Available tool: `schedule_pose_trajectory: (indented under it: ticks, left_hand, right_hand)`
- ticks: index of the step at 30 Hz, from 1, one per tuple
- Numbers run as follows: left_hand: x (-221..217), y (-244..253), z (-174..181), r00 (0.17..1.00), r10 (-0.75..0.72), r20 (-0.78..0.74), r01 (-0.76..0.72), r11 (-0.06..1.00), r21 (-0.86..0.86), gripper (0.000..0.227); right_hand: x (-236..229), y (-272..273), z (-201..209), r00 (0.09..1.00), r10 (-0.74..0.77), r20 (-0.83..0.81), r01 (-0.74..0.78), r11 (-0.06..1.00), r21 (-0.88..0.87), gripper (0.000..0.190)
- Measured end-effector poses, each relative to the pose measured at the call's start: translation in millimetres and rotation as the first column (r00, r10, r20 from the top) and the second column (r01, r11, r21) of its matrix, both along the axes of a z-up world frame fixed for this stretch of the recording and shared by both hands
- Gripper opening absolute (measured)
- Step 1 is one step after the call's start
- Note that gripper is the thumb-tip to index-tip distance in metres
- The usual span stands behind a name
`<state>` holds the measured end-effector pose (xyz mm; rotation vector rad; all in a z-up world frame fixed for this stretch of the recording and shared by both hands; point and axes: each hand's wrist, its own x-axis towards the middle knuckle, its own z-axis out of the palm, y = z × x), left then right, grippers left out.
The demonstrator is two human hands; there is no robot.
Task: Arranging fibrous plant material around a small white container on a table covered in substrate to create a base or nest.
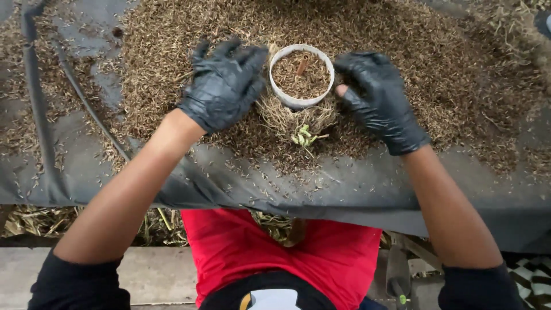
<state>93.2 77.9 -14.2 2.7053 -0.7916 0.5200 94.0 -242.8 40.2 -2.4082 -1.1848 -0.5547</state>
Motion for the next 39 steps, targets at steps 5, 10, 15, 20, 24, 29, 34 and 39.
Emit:
schedule_pose_trajectory:
  ticks: [5,10,15,20,24,29,34,39]
  left_hand:
    - [16,-10,-7,0.988,-0.124,0.092,0.129,0.99,-0.049,0.044]
    - [22,1,-2,0.98,-0.201,-0.014,0.198,0.975,-0.105,0.048]
    - [13,0,29,0.982,-0.178,0.063,0.188,0.921,-0.34,0.029]
    - [32,-20,24,0.986,-0.133,-0.098,0.088,0.926,-0.367,0.028]
    - [37,-27,27,0.978,-0.189,-0.094,0.139,0.912,-0.386,0.023]
    - [36,-24,48,0.951,-0.271,-0.15,0.165,0.852,-0.497,0.02]
    - [38,-32,49,0.926,-0.207,-0.315,0.027,0.87,-0.492,0.022]
    - [36,-40,65,0.881,-0.273,-0.385,0.023,0.84,-0.542,0.012]
  right_hand:
    - [-3,21,-4,0.992,0.018,-0.124,-0.005,0.995,0.102,0.039]
    - [-10,16,10,0.937,0.042,-0.347,0.013,0.988,0.156,0.053]
    - [-3,9,14,0.892,0.002,-0.453,0.126,0.96,0.252,0.045]
    - [24,22,-2,0.897,-0.072,-0.435,0.175,0.964,0.2,0.018]
    - [47,18,-19,0.952,-0.113,-0.285,0.149,0.983,0.108,0.009]
    - [32,26,24,0.822,-0.093,-0.562,0.209,0.967,0.146,0.026]
    - [40,38,30,0.766,-0.178,-0.618,0.28,0.957,0.071,0.023]
    - [57,35,19,0.832,-0.135,-0.538,0.197,0.979,0.058,0.006]
